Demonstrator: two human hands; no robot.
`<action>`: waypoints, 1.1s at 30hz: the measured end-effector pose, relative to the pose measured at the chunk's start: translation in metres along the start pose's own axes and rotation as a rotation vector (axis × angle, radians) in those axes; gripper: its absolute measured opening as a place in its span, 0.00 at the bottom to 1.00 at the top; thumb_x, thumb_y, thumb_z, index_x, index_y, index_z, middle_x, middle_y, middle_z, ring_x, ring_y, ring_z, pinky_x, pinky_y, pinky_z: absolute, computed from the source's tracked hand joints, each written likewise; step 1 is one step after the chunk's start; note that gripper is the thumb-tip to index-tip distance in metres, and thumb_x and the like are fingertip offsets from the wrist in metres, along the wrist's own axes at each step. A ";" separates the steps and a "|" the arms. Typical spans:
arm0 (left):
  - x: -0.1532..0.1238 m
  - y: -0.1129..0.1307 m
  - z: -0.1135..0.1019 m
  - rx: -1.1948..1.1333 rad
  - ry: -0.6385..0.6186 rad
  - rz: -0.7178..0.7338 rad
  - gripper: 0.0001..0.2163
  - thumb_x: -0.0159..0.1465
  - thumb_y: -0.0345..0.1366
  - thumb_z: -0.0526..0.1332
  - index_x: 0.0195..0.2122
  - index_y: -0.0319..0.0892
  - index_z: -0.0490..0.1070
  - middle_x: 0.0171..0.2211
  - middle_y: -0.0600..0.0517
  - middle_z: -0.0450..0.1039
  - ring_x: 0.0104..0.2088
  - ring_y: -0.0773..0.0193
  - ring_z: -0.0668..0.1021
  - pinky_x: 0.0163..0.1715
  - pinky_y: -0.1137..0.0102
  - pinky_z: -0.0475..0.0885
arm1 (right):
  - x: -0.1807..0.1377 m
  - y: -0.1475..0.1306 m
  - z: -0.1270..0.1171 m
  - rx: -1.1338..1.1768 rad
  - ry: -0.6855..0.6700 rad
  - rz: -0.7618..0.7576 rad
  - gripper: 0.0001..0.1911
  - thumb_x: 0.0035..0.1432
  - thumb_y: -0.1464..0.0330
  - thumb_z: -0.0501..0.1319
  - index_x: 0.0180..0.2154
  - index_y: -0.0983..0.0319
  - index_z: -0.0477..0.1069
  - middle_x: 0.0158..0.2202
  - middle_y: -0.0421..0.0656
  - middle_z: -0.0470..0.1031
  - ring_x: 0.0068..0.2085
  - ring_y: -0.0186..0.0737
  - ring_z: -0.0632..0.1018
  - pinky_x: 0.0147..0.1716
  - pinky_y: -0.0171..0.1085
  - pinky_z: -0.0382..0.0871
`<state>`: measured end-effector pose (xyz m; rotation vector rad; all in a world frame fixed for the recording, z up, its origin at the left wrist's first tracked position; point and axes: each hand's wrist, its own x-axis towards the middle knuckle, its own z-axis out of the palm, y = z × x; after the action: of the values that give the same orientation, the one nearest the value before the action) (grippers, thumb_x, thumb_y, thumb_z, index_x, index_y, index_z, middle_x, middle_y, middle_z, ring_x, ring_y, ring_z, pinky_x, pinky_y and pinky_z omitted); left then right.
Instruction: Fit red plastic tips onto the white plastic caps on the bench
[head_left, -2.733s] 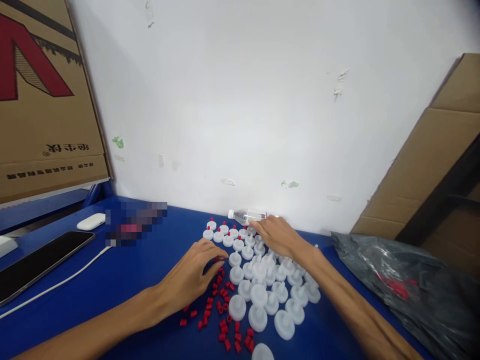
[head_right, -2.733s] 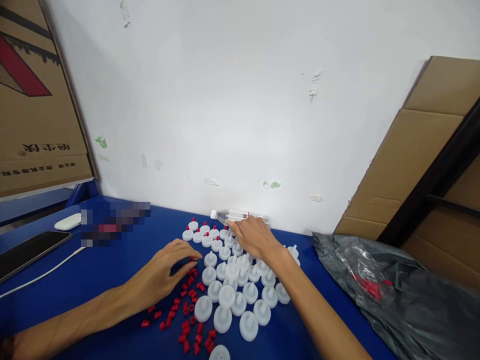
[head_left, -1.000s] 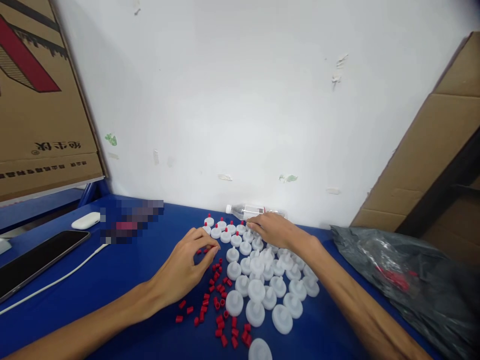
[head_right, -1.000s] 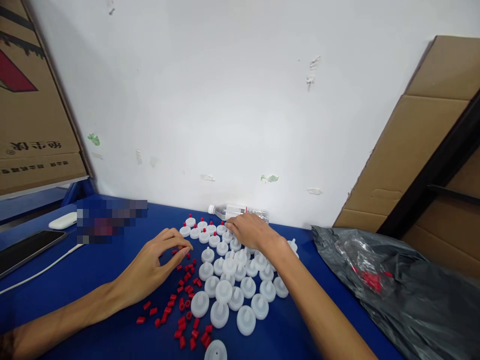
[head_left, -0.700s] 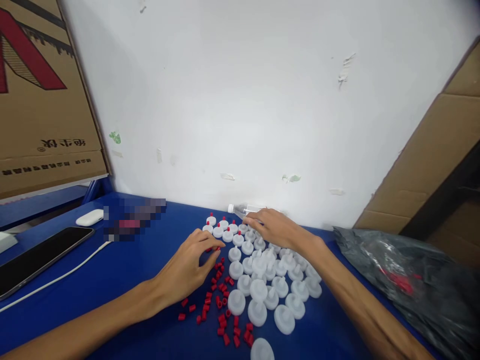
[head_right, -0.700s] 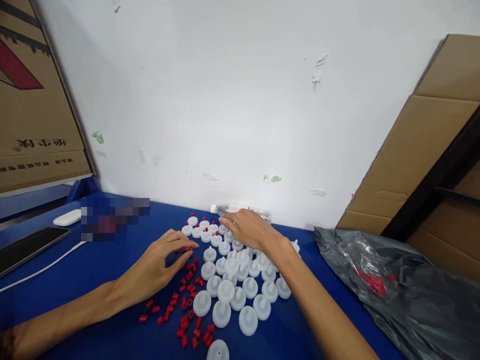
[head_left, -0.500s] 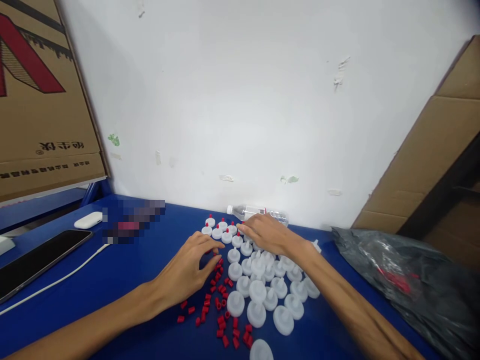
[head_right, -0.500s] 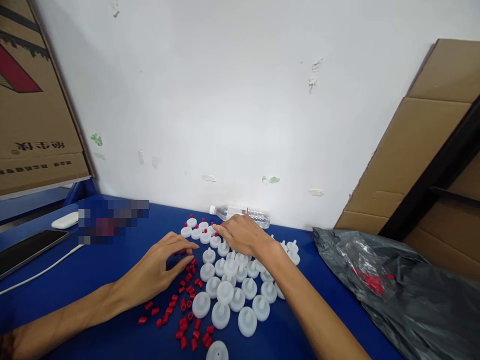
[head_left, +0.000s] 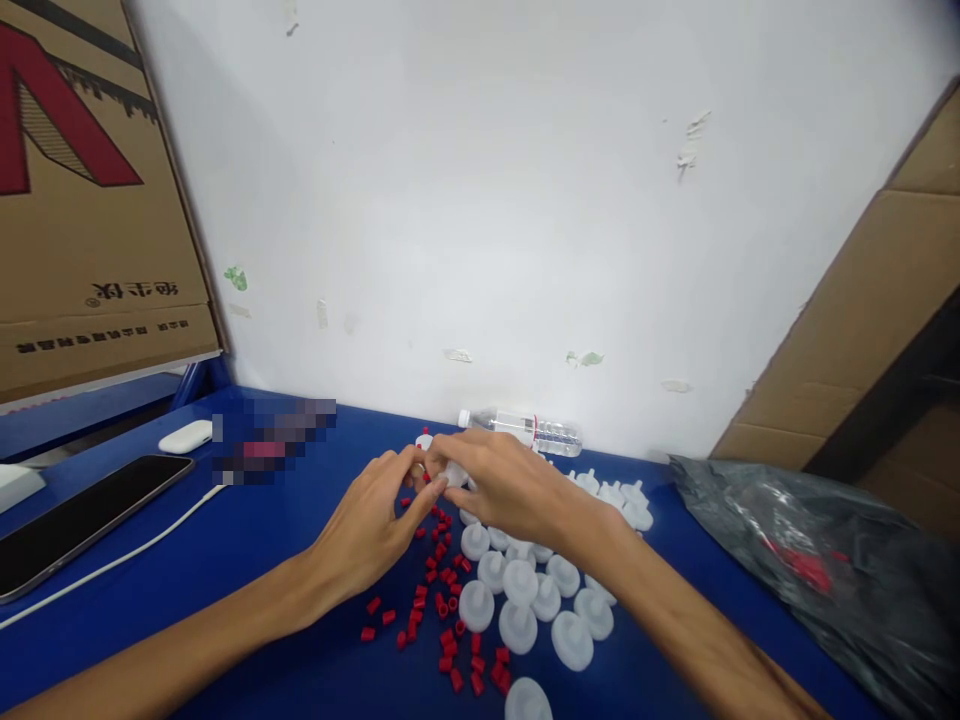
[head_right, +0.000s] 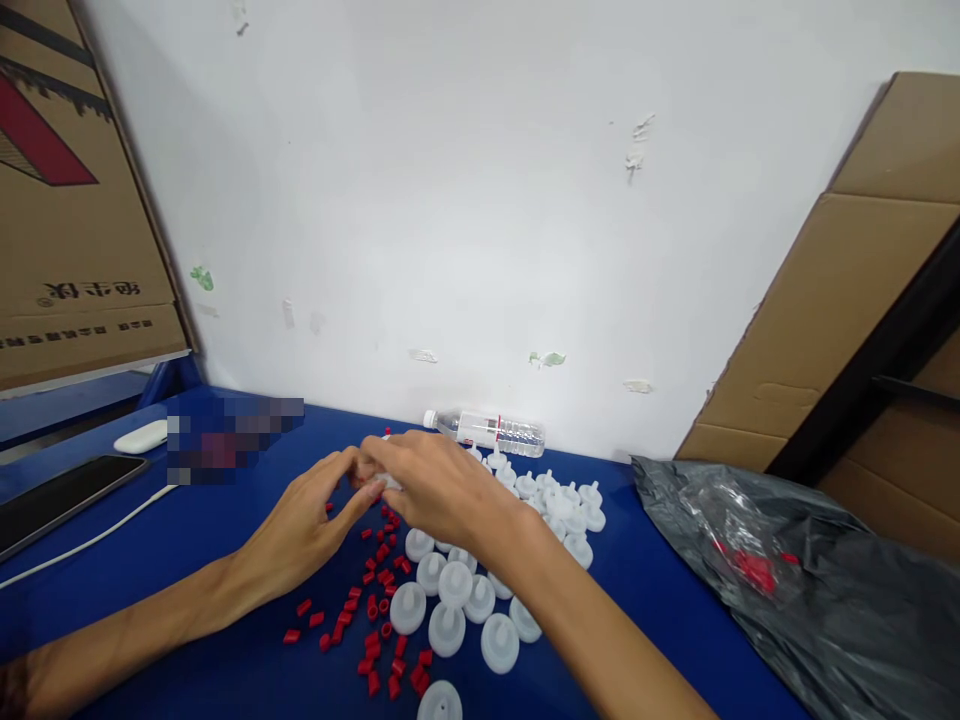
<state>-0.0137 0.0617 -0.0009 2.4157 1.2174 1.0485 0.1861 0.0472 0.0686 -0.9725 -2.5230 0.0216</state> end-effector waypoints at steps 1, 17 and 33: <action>0.000 0.000 -0.001 -0.002 0.000 0.011 0.14 0.74 0.47 0.51 0.38 0.45 0.68 0.33 0.53 0.73 0.34 0.57 0.73 0.37 0.63 0.65 | 0.000 -0.004 0.000 -0.012 -0.007 -0.016 0.11 0.62 0.78 0.60 0.43 0.58 0.67 0.39 0.40 0.78 0.38 0.36 0.76 0.35 0.35 0.66; 0.000 0.003 -0.004 -0.547 0.052 -0.163 0.21 0.72 0.49 0.50 0.25 0.44 0.58 0.23 0.58 0.52 0.25 0.66 0.55 0.25 0.69 0.54 | 0.007 -0.010 0.008 -0.387 0.028 -0.265 0.14 0.65 0.84 0.53 0.46 0.63 0.68 0.45 0.47 0.79 0.50 0.45 0.76 0.47 0.42 0.71; 0.000 0.006 -0.002 -0.796 0.201 -0.301 0.23 0.70 0.51 0.52 0.22 0.45 0.49 0.22 0.59 0.43 0.23 0.68 0.49 0.22 0.70 0.50 | 0.013 -0.015 0.029 -0.556 0.407 -0.409 0.12 0.68 0.81 0.54 0.38 0.66 0.73 0.46 0.48 0.80 0.51 0.46 0.79 0.51 0.43 0.75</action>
<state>-0.0109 0.0579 0.0037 1.5083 0.9221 1.3628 0.1562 0.0479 0.0502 -0.5404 -2.3180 -0.9407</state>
